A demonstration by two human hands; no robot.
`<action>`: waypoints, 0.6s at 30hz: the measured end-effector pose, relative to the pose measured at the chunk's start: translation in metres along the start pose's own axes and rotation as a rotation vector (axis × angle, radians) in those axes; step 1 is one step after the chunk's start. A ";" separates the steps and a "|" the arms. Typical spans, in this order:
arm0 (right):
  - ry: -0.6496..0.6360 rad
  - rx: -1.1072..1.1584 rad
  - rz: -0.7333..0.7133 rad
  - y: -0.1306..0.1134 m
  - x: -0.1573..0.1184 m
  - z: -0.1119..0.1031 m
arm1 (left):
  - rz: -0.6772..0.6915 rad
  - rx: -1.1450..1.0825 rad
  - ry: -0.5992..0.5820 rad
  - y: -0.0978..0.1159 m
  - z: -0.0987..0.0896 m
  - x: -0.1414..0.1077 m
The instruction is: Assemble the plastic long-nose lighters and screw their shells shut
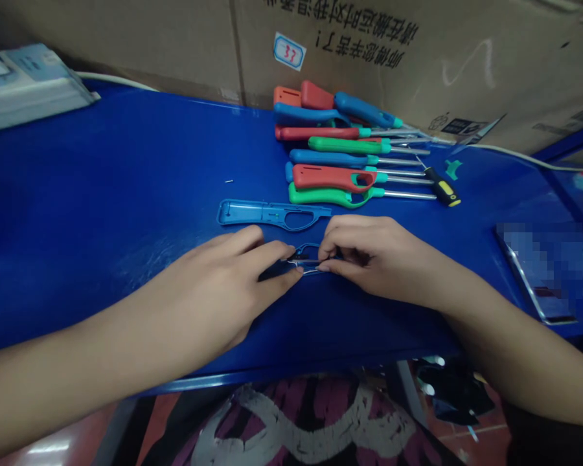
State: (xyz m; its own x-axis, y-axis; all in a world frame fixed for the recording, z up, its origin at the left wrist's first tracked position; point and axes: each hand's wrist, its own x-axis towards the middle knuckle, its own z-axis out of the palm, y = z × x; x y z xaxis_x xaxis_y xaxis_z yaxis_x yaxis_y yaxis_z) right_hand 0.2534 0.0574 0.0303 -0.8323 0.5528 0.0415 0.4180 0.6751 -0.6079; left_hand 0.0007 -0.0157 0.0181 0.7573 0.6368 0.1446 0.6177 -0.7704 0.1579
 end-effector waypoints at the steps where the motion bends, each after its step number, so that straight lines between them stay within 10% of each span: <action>1: 0.006 -0.011 0.000 0.000 0.000 0.000 | 0.001 -0.002 -0.006 0.000 0.000 0.000; 18: 0.002 -0.089 0.028 0.002 -0.003 -0.005 | 0.086 0.173 -0.054 0.001 -0.001 -0.003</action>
State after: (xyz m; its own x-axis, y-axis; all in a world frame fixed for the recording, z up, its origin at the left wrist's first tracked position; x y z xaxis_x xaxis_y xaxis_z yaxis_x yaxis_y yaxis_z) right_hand 0.2585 0.0602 0.0331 -0.8190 0.5731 0.0273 0.4718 0.6998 -0.5363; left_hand -0.0013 -0.0186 0.0188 0.8162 0.5696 0.0972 0.5740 -0.8185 -0.0238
